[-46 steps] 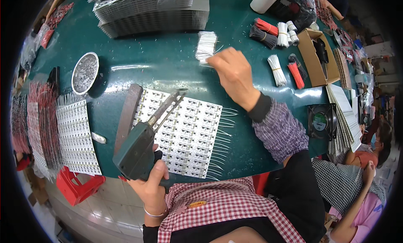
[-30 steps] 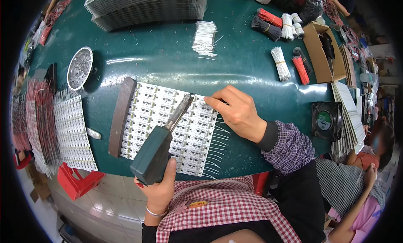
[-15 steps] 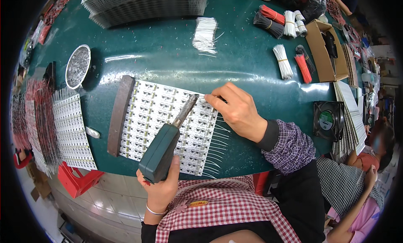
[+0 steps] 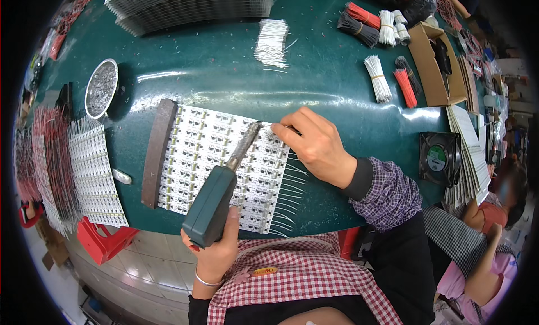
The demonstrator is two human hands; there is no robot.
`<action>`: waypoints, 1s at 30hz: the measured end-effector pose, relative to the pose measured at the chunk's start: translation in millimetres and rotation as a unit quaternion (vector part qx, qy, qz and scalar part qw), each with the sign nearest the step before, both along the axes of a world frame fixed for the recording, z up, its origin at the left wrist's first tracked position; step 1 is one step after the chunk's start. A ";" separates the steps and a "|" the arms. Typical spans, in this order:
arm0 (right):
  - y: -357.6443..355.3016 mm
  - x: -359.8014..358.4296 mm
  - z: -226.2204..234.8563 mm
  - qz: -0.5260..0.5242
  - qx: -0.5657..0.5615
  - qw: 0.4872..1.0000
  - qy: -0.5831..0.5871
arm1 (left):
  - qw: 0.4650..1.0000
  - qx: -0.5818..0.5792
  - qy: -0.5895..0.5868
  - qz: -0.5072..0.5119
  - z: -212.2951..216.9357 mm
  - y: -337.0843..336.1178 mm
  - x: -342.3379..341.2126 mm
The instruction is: The person attaches wires to a circuit board by placing them by hand and soldering the connections with a soldering gun.
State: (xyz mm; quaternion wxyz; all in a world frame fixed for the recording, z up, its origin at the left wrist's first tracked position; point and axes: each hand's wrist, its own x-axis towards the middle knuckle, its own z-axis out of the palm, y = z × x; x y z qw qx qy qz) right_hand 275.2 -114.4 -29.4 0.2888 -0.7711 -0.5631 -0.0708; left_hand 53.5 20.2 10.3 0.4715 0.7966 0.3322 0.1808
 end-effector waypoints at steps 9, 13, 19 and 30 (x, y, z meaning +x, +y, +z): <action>-0.8 -0.5 2.1 -0.005 0.001 1.000 -0.004 | 0.992 -0.099 -0.018 0.078 -3.3 -4.6 -4.9; -9.0 -3.6 20.5 -0.016 -0.018 1.000 -0.010 | 0.998 -0.053 -0.029 0.015 -12.9 -0.4 -16.6; -4.6 -9.4 25.5 -0.024 0.017 0.999 -0.030 | 0.988 -0.118 -0.027 0.098 -3.1 -4.2 -9.9; -0.3 -8.5 0.1 -0.001 0.015 1.000 -0.011 | 0.998 -0.051 -0.004 0.044 -3.5 -3.3 -10.8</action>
